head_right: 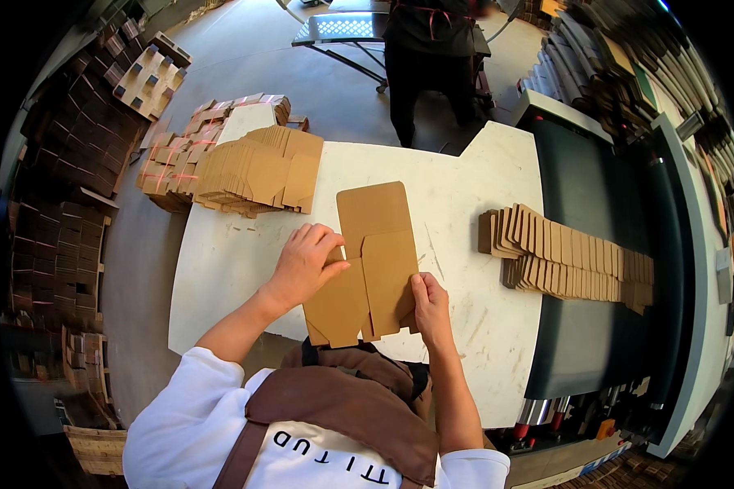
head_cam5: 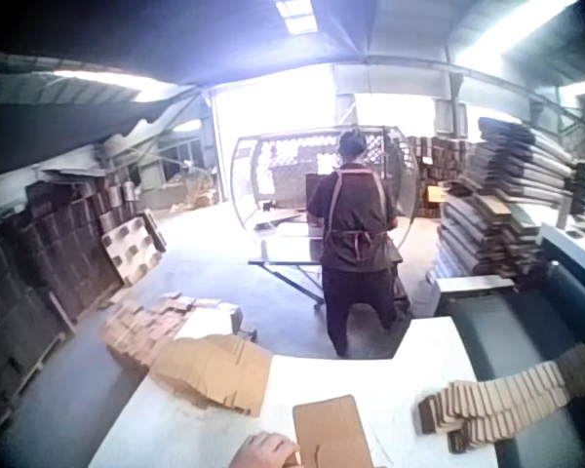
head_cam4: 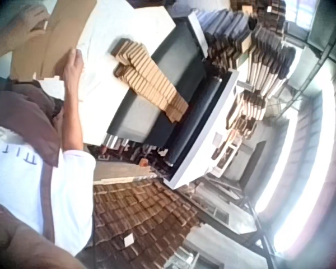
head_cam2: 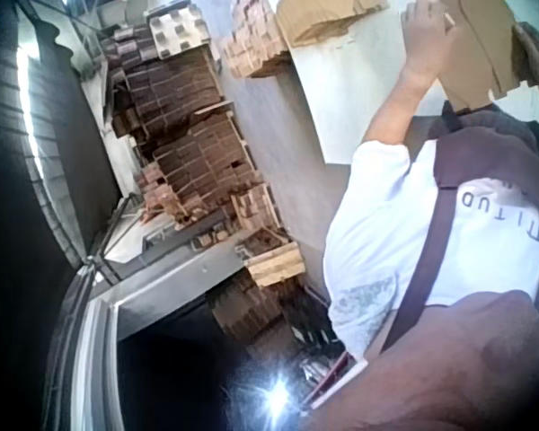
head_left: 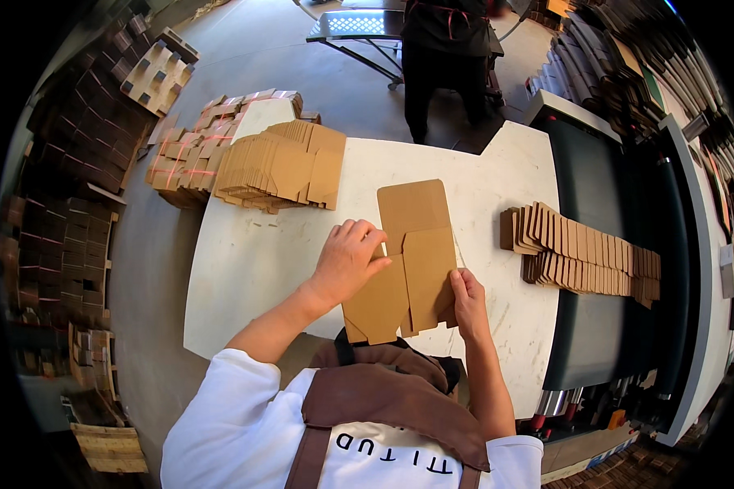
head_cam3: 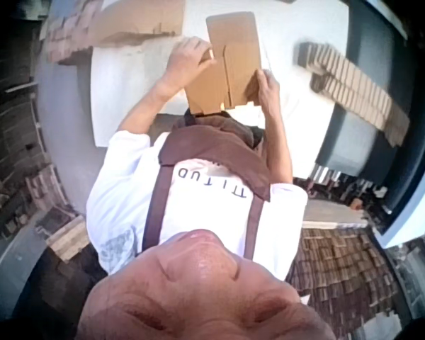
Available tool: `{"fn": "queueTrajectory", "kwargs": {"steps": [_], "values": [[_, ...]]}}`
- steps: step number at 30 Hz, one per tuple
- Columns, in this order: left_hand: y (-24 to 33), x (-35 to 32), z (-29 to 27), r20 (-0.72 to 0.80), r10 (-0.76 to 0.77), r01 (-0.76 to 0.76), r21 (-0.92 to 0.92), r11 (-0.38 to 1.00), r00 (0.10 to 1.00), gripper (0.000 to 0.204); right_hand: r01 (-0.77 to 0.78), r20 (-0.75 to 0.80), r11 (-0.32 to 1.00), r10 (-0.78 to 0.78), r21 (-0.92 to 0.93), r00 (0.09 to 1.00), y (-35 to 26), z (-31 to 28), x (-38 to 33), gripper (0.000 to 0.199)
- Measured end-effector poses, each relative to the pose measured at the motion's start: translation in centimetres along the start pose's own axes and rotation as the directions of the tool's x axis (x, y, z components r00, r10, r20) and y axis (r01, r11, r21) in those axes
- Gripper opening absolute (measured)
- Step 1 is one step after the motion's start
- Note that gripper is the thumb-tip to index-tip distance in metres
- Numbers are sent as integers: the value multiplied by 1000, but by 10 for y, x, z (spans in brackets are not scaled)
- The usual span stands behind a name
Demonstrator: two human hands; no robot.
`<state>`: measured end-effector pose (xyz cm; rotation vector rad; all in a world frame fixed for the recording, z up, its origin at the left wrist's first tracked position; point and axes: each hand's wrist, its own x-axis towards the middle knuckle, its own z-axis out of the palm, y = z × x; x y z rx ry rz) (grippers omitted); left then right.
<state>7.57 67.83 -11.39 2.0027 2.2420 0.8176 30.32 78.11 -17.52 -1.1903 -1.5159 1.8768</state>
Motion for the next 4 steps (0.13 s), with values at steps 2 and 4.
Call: {"fn": "queueTrajectory", "kwargs": {"steps": [2, 4], "values": [[3, -5, 4, 35, 9, -11, 72, 997, 999, 31, 33, -1, 998, -33, 51, 999, 18, 3, -2, 30], [2, -9, 8, 66, 11, -18, 102, 995, 998, 31, 45, -15, 994, -43, 96, 999, 25, 10, -7, 30]]}}
